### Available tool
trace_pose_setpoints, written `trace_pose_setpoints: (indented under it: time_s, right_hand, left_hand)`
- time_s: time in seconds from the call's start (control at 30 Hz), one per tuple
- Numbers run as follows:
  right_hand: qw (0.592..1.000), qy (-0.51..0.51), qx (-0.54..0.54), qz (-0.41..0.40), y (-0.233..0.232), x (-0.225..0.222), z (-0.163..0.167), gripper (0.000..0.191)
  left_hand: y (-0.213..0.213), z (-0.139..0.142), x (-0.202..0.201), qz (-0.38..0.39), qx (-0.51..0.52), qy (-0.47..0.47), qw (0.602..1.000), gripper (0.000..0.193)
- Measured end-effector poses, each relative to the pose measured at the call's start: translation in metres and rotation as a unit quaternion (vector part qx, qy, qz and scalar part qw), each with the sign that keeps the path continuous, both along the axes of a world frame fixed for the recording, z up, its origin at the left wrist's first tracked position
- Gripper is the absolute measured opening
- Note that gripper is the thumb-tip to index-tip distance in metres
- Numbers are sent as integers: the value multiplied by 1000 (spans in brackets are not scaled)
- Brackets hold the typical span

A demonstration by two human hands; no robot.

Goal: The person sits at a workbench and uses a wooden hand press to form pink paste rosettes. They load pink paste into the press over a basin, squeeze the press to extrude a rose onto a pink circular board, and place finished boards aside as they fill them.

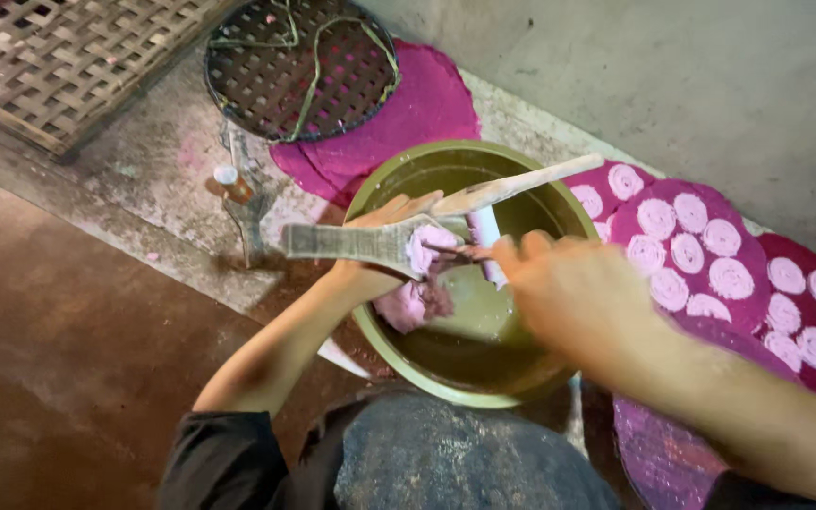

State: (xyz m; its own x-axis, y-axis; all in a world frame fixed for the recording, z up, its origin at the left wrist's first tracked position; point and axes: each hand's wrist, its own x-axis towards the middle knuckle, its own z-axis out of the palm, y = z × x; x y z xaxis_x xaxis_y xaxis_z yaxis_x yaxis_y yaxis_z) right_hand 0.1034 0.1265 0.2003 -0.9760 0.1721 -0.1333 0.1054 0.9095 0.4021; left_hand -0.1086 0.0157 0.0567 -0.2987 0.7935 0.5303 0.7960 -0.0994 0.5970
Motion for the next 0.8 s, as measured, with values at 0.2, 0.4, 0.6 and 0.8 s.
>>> trace_pose_setpoints:
  time_s: [0.2, 0.4, 0.6, 0.8]
  right_hand:
    - [998, 35, -49, 12, -18, -23, -49, 36]
    - [953, 122, -221, -168, 13, 25, -39, 24]
    - [801, 393, -448, -64, 6, -8, -159, 42]
    - [682, 266, -649, -208, 3, 23, -196, 48]
  left_hand:
    - [8, -39, 19, 1, -28, -111, 993, 52]
    - [4, -35, -16, 111, 5, -58, 992, 61]
    - [20, -43, -9, 173, 84, 77, 978, 43]
    - [25, -42, -22, 131, 29, 91, 987, 49]
